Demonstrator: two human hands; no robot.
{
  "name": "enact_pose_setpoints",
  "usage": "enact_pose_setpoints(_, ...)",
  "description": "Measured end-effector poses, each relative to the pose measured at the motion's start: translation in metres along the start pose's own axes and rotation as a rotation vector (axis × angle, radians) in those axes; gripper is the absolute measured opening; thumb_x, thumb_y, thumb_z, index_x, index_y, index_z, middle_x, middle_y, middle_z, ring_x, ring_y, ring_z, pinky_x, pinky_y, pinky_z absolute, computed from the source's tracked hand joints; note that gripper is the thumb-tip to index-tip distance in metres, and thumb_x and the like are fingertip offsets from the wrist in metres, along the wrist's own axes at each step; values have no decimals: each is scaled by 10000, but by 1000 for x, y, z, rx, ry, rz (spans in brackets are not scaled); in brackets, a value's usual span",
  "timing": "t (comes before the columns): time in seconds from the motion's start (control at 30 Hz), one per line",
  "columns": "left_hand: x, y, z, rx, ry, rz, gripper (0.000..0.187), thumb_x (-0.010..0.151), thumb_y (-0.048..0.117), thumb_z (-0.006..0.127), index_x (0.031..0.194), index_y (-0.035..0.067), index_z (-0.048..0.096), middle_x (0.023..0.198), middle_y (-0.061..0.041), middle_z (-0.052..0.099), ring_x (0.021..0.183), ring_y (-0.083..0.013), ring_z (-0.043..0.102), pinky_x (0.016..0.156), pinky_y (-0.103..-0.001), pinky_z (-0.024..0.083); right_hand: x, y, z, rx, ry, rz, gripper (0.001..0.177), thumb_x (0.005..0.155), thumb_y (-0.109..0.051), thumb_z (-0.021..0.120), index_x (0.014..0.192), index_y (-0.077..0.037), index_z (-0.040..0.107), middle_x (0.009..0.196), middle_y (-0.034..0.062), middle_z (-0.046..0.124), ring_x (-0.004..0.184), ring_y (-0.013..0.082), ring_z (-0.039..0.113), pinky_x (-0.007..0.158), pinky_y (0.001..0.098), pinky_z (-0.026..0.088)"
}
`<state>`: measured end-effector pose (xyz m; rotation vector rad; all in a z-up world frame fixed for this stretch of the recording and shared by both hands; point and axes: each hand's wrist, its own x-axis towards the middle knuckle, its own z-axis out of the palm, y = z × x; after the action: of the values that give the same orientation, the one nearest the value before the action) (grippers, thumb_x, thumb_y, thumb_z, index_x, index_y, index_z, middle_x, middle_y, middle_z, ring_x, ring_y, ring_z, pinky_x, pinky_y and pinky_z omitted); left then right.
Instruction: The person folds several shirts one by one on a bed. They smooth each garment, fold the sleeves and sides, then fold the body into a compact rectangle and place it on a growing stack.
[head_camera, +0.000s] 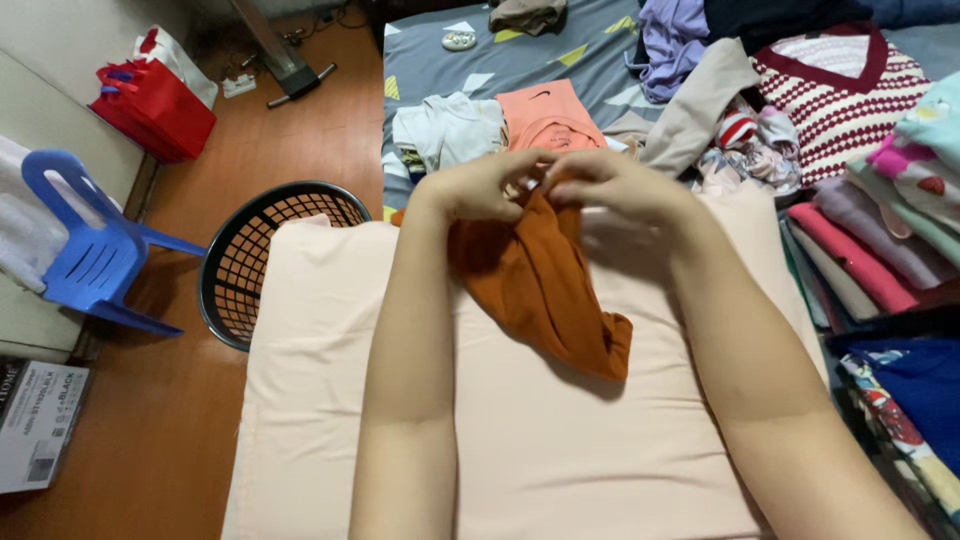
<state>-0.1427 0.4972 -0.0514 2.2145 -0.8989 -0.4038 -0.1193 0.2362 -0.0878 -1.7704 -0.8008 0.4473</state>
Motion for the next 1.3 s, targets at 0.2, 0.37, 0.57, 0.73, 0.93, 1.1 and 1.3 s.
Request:
enact_pose_setpoints(0.2,11,3,-4,250,81,-218,600,656,99,815,1240,145,683,1154,-84,747,1065,-228,693,927,-367,528,-2,26,-54,178,487,-258,104,1094,-139,660,1144,-53,689,999,-12,694,907,87,641,833,270,539)
enact_pose_setpoints(0.37,-13,5,-20,669,689,-516,398,806,-6,672,1135,188,784,1097,-131,738,1072,-333,688,924,-500,504,-20,42,-114,799,775,-337,36,1131,-156,662,1129,-130,637,988,-8,684,866,141,677,765,316,562)
enact_pose_setpoints(0.57,-85,-30,-30,687,1425,-540,297,792,-13,665,1045,135,709,1076,-72,693,1035,-318,637,880,-503,432,-51,62,-155,1004,991,-448,165,1203,-198,570,1235,-38,583,1100,77,661,996,222,679,903,365,563)
enact_pose_setpoints(0.73,-116,-46,-28,751,1194,-872,246,836,61,719,1075,116,696,1100,-139,656,1052,-350,600,875,-572,420,-32,54,-124,943,886,-467,156,1200,-178,643,1286,-52,608,1123,83,701,998,217,688,933,367,606)
enact_pose_setpoints(0.93,-46,-4,1,162,925,-823,589,848,381,790,1359,141,624,1226,-148,710,1112,-283,712,973,-401,550,7,29,-58,739,812,-278,186,1034,-150,743,1165,-45,662,1094,55,748,993,175,745,934,354,639)
enact_pose_setpoints(1.1,30,47,56,193,984,-85,904,667,396,895,1372,-17,509,1149,-280,678,1051,-415,670,855,-451,536,15,9,6,365,617,-326,132,1043,-39,740,1148,26,692,1070,67,736,966,144,676,918,308,556)
enact_pose_setpoints(1.3,22,44,34,81,878,-56,277,876,68,661,1150,79,692,1056,-189,753,1035,-363,723,876,-425,567,29,16,23,236,453,-365,579,831,-110,819,1319,-51,512,1292,65,577,1155,144,621,924,337,593)
